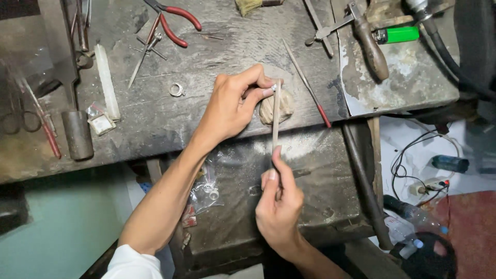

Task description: Filing and cleaning a small jewelry component on a workbench using a hand file and a brush

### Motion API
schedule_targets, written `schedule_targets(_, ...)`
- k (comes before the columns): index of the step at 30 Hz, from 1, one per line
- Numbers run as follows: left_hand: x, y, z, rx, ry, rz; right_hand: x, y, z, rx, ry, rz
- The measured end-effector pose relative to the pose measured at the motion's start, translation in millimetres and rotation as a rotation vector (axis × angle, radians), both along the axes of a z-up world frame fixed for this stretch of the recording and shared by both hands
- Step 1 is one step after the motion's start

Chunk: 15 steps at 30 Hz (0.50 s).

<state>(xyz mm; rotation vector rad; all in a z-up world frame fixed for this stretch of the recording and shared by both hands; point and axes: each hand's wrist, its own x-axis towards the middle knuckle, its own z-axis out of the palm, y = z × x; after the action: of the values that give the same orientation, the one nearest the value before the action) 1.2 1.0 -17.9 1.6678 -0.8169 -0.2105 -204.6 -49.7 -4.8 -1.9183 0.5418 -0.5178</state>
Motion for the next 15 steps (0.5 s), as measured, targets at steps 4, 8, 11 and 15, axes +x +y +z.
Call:
schedule_targets(4, -0.2, -0.2, 2.0, -0.01, -0.023, -0.009, 48.1, -31.0, 23.2, -0.025, -0.045, 0.096)
schedule_targets(8, -1.8, -0.2, 9.6, 0.003, 0.001, -0.007, 55.5, -65.8, 43.5, -0.031, -0.078, 0.097)
schedule_targets(11, -6.4, -0.8, 17.0, -0.042, 0.044, -0.005, 39.4, -93.8, 31.4, -0.085, -0.051, 0.055)
schedule_targets(15, -8.8, -1.5, 13.0, -0.126, 0.126, -0.015, 23.0, -131.4, 17.6, -0.345, 0.075, 0.046)
